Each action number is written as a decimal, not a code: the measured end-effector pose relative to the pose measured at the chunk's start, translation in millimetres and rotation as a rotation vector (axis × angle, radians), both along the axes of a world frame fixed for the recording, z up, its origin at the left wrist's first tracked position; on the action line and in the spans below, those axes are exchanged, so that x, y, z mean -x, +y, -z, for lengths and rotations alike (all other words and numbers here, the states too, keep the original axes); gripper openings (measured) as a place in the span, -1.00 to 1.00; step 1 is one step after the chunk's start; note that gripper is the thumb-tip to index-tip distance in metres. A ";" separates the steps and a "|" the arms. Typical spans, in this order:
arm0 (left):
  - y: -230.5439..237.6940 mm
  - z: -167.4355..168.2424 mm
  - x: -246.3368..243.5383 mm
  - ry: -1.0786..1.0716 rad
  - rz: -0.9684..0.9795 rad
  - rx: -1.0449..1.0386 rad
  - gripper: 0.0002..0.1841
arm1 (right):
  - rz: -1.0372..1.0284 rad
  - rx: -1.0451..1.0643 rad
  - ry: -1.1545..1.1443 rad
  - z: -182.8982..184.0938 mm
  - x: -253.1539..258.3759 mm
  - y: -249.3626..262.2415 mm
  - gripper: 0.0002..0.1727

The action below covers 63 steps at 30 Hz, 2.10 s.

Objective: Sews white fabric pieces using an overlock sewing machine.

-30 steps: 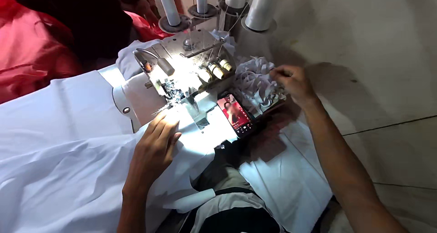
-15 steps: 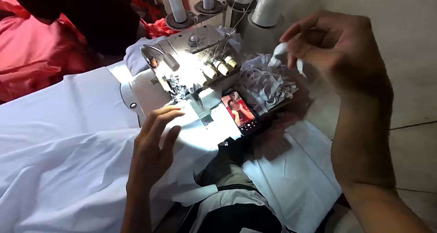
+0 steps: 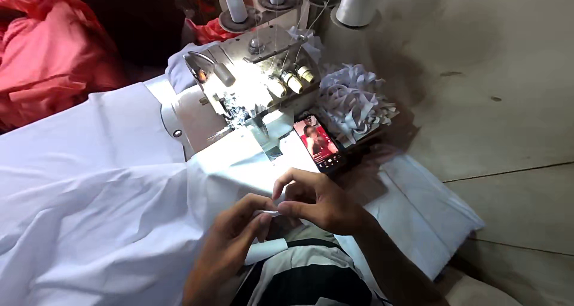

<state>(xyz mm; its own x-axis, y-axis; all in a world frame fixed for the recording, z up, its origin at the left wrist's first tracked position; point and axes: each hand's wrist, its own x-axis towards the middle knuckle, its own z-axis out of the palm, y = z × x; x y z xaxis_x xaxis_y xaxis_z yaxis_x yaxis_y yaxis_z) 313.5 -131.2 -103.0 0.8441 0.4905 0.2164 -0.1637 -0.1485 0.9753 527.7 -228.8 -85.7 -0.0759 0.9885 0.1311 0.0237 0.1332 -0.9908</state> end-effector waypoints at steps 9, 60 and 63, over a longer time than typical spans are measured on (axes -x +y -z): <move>12.7 14.2 8.2 0.118 -0.396 -0.446 -0.81 | 0.071 0.143 -0.079 36.1 -3.5 -9.3 -0.78; 112.6 -33.3 -0.1 0.282 -0.441 -0.507 -0.75 | 0.319 0.031 -0.636 77.3 1.8 -7.9 -0.71; 113.7 -31.7 3.3 0.310 -0.475 -0.567 -0.75 | 0.328 0.049 -0.599 76.3 3.0 -5.9 -0.75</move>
